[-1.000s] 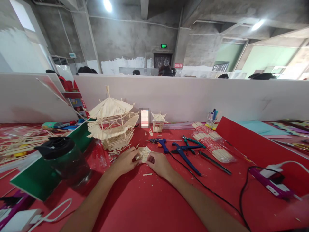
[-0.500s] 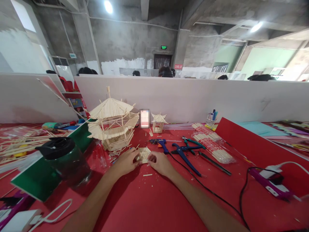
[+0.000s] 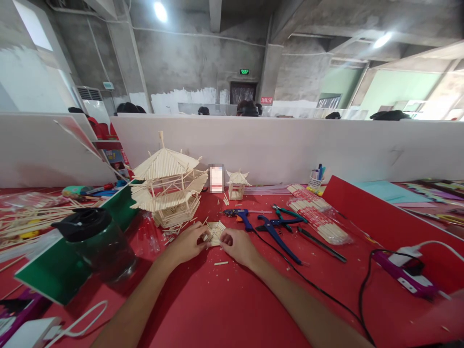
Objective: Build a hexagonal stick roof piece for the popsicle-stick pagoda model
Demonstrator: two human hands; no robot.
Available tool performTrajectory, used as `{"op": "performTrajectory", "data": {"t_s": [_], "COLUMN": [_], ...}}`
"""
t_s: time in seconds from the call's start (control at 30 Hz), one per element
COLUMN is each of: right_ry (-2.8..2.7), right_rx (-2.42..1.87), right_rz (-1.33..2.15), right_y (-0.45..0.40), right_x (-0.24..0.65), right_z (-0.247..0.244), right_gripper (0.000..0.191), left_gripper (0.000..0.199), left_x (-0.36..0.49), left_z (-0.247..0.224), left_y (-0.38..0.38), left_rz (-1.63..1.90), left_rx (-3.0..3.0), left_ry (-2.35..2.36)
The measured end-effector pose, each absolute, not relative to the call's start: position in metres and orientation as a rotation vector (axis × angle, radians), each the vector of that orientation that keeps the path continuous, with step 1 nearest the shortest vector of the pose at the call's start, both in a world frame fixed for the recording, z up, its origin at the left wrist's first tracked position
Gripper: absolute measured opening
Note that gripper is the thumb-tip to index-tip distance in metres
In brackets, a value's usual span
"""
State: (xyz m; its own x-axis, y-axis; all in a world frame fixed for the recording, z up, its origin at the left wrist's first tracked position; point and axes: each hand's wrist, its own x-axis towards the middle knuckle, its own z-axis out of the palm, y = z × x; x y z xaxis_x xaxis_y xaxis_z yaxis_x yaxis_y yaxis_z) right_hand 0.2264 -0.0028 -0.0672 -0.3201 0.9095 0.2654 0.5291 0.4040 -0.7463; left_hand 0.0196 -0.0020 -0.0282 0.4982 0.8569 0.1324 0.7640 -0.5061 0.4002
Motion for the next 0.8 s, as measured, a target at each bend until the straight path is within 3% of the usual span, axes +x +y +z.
{"op": "performTrajectory", "data": {"t_s": [0.2,0.43,0.8], "right_ry": [-2.015,-2.071,-2.111], "right_rx": [-1.218,-1.184,-1.167], "right_rz": [0.677,0.685,0.630], "right_y": [-0.002,-0.001,-0.001], "right_x": [0.228,0.239,0.239], "right_z": [-0.067,-0.063,-0.066], "right_gripper": [0.012,0.011,0.010], "left_gripper": [0.013,0.027,0.018], "left_x": [0.019,0.020,0.029], "left_z": [-0.030,-0.029,-0.029], "left_y": [-0.002,-0.005,-0.009], "left_rz": [0.457,0.430,0.364], "left_rx": [2.465,2.491,2.535], "left_ry": [1.369,1.338,1.437]}}
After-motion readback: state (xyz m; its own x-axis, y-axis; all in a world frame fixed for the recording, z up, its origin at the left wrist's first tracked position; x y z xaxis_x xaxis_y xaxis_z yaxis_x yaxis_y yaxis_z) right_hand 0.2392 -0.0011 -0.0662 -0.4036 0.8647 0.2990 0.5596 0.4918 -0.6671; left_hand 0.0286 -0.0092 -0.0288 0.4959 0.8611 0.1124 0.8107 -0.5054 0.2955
